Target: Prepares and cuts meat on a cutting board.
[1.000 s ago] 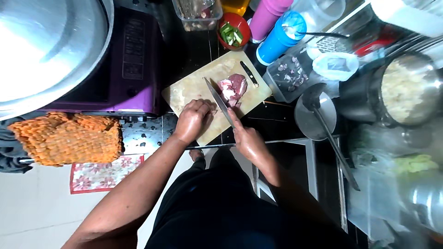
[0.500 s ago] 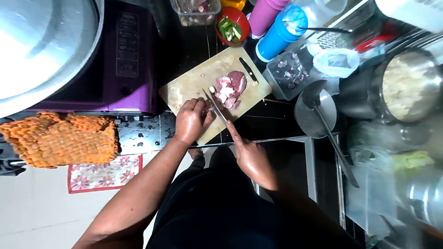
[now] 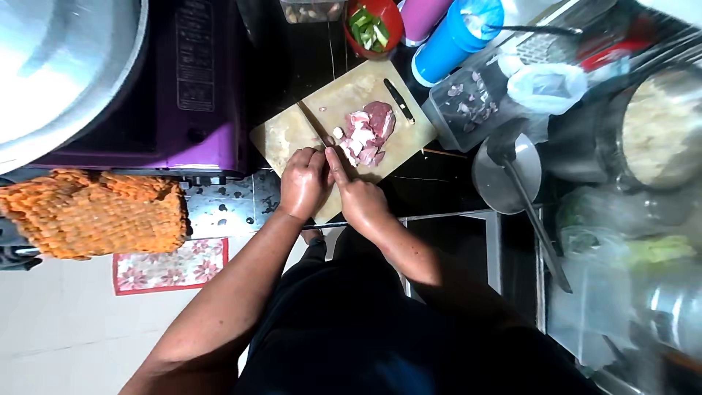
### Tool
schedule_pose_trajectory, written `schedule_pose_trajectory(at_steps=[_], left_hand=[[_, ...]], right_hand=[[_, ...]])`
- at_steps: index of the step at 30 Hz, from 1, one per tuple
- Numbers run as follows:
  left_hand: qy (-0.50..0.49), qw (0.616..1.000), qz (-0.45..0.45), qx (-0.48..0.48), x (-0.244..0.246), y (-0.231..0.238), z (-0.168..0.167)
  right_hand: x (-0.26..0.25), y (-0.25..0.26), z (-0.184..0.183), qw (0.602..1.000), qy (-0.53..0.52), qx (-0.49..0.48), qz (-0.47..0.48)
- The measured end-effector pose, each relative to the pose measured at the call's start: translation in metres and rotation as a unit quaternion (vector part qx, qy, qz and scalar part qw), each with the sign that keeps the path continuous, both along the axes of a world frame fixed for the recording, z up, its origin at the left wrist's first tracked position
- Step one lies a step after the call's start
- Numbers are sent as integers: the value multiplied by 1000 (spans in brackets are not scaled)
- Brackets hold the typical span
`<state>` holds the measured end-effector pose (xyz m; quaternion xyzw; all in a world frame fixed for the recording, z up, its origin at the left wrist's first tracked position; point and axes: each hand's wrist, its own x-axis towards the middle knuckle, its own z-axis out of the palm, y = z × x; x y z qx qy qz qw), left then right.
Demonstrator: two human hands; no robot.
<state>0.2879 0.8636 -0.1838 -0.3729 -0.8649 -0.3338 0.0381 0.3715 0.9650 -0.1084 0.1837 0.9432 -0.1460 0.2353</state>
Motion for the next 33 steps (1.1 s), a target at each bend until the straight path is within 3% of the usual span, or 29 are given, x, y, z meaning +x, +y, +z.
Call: schedule_pose_trajectory(at_steps=[4,7,11,15,23,29,33], left_hand=[[8,999,37,-6,-1,0,1],[-24,1000,14,1,-4,-7,5],[-66,997,-39,1,-8,-20,14],[-64,997,-33,14,-8,-22,10],[-14,1000,-22,18,-6,-14,2],[-12,1000,-16,10,-7,-14,2],[-15,1000,-10,1,-6,-14,4]], right_hand=[[46,19,7,997,-48,-57,-9],[64,49,17,988,-67,-134,-31],[59,41,33,998,-38,-52,-20],[67,20,33,1000,8,-12,16],[41,7,30,994,-103,-21,25],[-6,-5,1,999,-11,3,29],[22,6,4,999,-27,-32,16]])
